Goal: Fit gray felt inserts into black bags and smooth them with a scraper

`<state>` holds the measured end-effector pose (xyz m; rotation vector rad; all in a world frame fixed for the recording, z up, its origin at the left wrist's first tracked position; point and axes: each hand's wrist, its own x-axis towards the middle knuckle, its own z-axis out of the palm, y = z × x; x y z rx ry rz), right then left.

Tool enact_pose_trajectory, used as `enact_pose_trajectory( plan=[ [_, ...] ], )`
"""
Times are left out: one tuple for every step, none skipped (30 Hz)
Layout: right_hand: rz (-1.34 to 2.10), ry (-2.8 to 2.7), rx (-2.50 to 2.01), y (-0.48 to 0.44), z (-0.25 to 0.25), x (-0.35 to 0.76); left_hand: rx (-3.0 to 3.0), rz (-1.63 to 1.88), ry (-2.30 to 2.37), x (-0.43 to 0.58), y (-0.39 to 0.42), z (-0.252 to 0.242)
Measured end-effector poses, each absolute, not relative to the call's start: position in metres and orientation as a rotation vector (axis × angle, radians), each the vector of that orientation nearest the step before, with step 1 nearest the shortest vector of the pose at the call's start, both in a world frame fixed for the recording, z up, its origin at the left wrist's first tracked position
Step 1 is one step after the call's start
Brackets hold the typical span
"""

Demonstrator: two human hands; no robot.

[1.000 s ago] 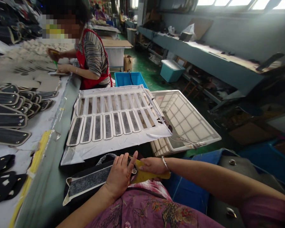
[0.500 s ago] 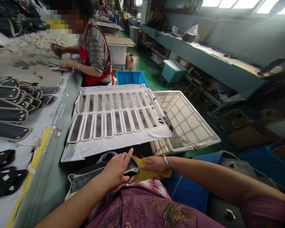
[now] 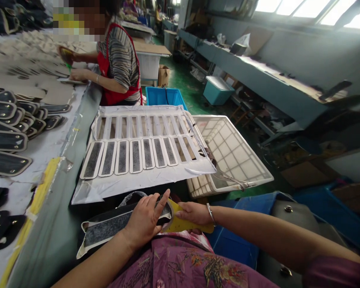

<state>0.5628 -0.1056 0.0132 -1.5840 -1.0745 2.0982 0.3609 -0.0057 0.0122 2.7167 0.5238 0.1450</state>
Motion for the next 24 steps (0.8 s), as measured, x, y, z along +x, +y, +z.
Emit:
enact_pose_trajectory(
  plan=[
    [2.097,-1.041,-1.575,-0.107,0.012,0.561,2.714,0.153,0.522,0.36,-0.006,0.012],
    [2.095,-0.995,-1.571,-0.109,0.011,0.56,2.715,0.154,0.519,0.359,-0.005,0.013],
    [2.094,-0.947,-1.568,-0.111,0.011,0.558,2.718,0.148,0.513,0.359,-0.005,0.013],
    [2.088,-0.905,-1.567,-0.112,0.01,0.555,2.727,0.135,0.504,0.358,-0.005,0.013],
    [2.079,-0.871,-1.562,-0.114,0.01,0.553,2.74,0.118,0.493,0.357,-0.004,0.013],
    [2.07,-0.846,-1.554,-0.115,0.01,0.552,2.755,0.099,0.48,0.356,-0.004,0.013],
    [2.061,-0.827,-1.545,-0.116,0.009,0.55,2.768,0.083,0.467,0.355,-0.004,0.013],
    [2.05,-0.818,-1.537,-0.117,0.008,0.549,2.778,0.071,0.456,0.355,-0.003,0.013],
    [2.039,-0.814,-1.532,-0.117,0.007,0.548,2.783,0.064,0.453,0.355,-0.003,0.012],
    [2.026,-0.815,-1.532,-0.118,0.006,0.548,2.785,0.064,0.458,0.355,-0.003,0.012],
    [2.008,-0.825,-1.536,-0.118,0.005,0.548,2.785,0.072,0.468,0.355,-0.003,0.011],
    [1.983,-0.845,-1.544,-0.119,0.003,0.547,2.787,0.082,0.48,0.355,-0.004,0.01],
    [1.951,-0.868,-1.553,-0.119,0.001,0.547,2.792,0.094,0.493,0.356,-0.005,0.01],
    [1.917,-0.893,-1.56,-0.119,-0.001,0.547,2.799,0.105,0.502,0.356,-0.005,0.009],
    [1.882,-0.916,-1.561,-0.12,-0.002,0.546,2.808,0.114,0.505,0.356,-0.006,0.008],
    [1.848,-0.932,-1.557,-0.12,-0.003,0.544,2.818,0.119,0.506,0.355,-0.006,0.008],
    [1.822,-0.937,-1.549,-0.121,-0.004,0.543,2.827,0.122,0.503,0.355,-0.007,0.008],
    [1.796,-0.929,-1.544,-0.122,-0.005,0.541,2.833,0.127,0.5,0.355,-0.007,0.007],
    [1.772,-0.914,-1.542,-0.123,-0.006,0.538,2.838,0.131,0.496,0.354,-0.007,0.007],
    [1.744,-0.898,-1.545,-0.125,-0.006,0.536,2.84,0.136,0.49,0.354,-0.007,0.006],
    [1.712,-0.885,-1.55,-0.126,-0.006,0.534,2.84,0.141,0.485,0.353,-0.008,0.006],
    [1.679,-0.877,-1.555,-0.128,-0.006,0.532,2.838,0.145,0.479,0.353,-0.008,0.006],
    [1.648,-0.876,-1.558,-0.129,-0.007,0.53,2.836,0.147,0.475,0.352,-0.008,0.005],
    [1.623,-0.885,-1.561,-0.13,-0.007,0.529,2.833,0.148,0.471,0.351,-0.007,0.005]
  ],
)
